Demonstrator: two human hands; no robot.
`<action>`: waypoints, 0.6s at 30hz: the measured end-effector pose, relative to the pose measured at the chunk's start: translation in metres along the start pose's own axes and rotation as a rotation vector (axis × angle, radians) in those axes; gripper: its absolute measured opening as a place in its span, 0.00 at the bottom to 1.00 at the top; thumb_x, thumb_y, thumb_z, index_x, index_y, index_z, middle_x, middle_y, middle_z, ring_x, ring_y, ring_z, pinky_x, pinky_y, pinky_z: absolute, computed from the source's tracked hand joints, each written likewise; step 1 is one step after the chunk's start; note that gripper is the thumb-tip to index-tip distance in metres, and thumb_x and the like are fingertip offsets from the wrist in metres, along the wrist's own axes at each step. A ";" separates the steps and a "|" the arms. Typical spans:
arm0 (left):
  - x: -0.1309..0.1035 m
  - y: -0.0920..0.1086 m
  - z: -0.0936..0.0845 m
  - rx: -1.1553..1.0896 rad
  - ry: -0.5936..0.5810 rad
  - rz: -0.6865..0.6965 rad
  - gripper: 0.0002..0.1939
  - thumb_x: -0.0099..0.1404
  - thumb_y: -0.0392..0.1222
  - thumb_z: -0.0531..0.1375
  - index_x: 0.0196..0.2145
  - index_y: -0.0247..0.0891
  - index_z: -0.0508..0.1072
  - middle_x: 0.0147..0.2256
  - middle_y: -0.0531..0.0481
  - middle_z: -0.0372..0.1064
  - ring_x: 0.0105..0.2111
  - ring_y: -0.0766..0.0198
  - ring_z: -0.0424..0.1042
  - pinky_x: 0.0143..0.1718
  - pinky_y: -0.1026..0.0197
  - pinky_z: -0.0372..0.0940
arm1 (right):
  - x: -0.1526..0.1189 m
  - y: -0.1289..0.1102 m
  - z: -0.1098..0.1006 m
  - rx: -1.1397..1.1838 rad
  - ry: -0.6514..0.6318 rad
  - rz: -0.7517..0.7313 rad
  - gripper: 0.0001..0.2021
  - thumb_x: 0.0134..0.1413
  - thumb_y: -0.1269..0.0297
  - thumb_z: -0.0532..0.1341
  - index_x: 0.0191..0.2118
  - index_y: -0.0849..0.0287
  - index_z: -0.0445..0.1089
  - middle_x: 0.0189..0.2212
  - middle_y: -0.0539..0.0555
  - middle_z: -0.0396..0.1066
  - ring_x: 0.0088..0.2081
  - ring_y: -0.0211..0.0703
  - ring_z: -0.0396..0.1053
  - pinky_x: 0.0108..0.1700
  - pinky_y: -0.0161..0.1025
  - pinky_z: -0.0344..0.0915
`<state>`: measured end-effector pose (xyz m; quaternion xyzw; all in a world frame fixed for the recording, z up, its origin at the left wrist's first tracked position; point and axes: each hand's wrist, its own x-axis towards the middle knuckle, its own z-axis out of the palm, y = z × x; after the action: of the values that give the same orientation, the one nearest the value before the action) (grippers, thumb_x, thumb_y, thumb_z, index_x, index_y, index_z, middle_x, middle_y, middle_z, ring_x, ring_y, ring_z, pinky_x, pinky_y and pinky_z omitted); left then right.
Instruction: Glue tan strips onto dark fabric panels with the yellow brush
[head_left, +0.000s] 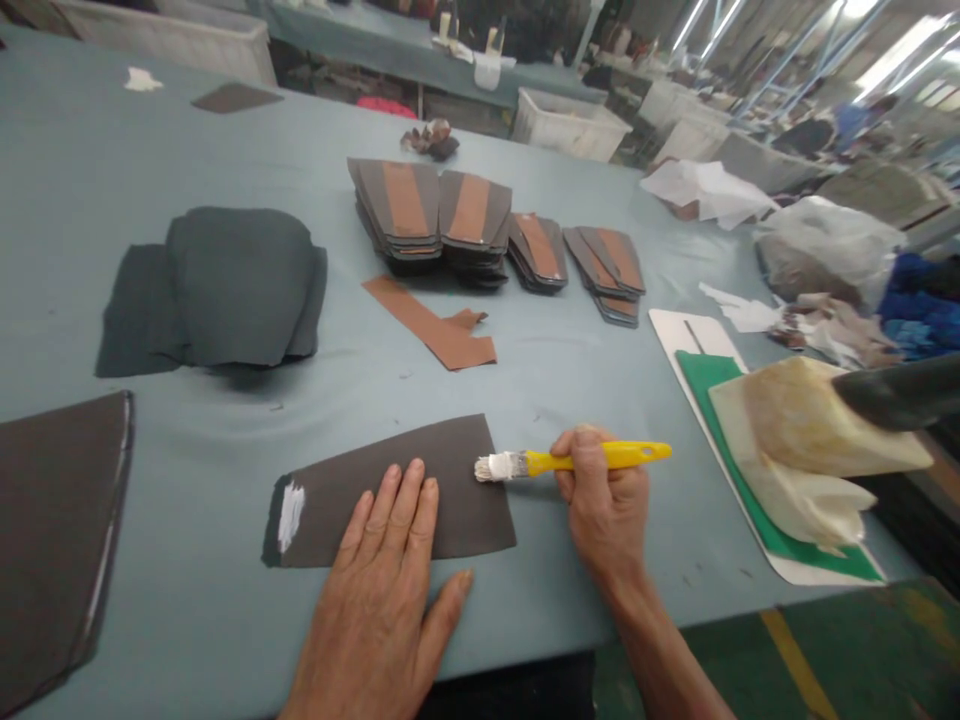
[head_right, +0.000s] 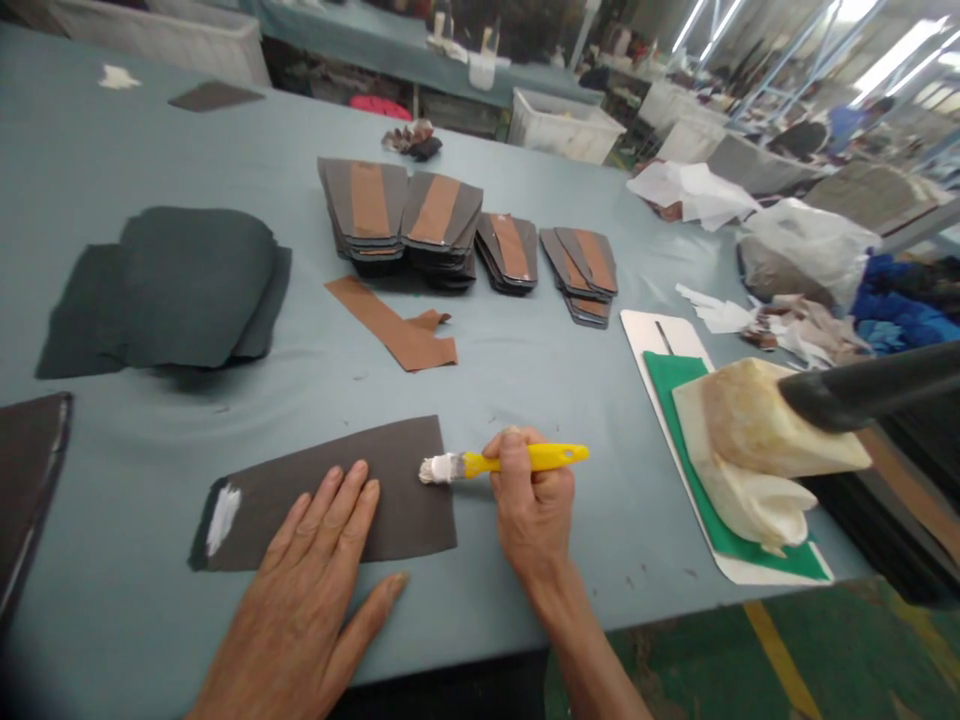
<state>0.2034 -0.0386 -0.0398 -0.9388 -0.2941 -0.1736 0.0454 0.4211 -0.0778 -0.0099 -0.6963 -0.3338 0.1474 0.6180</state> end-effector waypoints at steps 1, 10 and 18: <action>0.000 0.000 0.000 -0.004 -0.004 0.000 0.37 0.75 0.53 0.53 0.70 0.23 0.57 0.72 0.31 0.55 0.72 0.42 0.56 0.68 0.42 0.58 | 0.000 0.001 -0.001 -0.021 -0.020 -0.005 0.26 0.66 0.41 0.60 0.27 0.59 0.69 0.15 0.43 0.53 0.16 0.32 0.52 0.17 0.31 0.47; 0.000 -0.002 -0.003 0.033 0.035 0.028 0.37 0.73 0.54 0.55 0.69 0.22 0.60 0.70 0.31 0.59 0.70 0.42 0.59 0.65 0.43 0.60 | 0.008 -0.023 -0.011 -0.047 0.131 -0.159 0.24 0.69 0.44 0.59 0.28 0.58 0.70 0.14 0.43 0.56 0.15 0.32 0.54 0.17 0.31 0.49; -0.007 -0.023 0.030 0.220 0.170 0.146 0.37 0.71 0.59 0.53 0.65 0.26 0.68 0.61 0.36 0.73 0.61 0.47 0.71 0.57 0.49 0.67 | 0.035 -0.020 0.005 0.029 -0.149 -0.348 0.10 0.73 0.58 0.58 0.47 0.56 0.75 0.23 0.46 0.75 0.21 0.35 0.70 0.26 0.31 0.70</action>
<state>0.1943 -0.0175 -0.0706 -0.9289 -0.2372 -0.2156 0.1853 0.4375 -0.0509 0.0159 -0.6063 -0.4921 0.0941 0.6176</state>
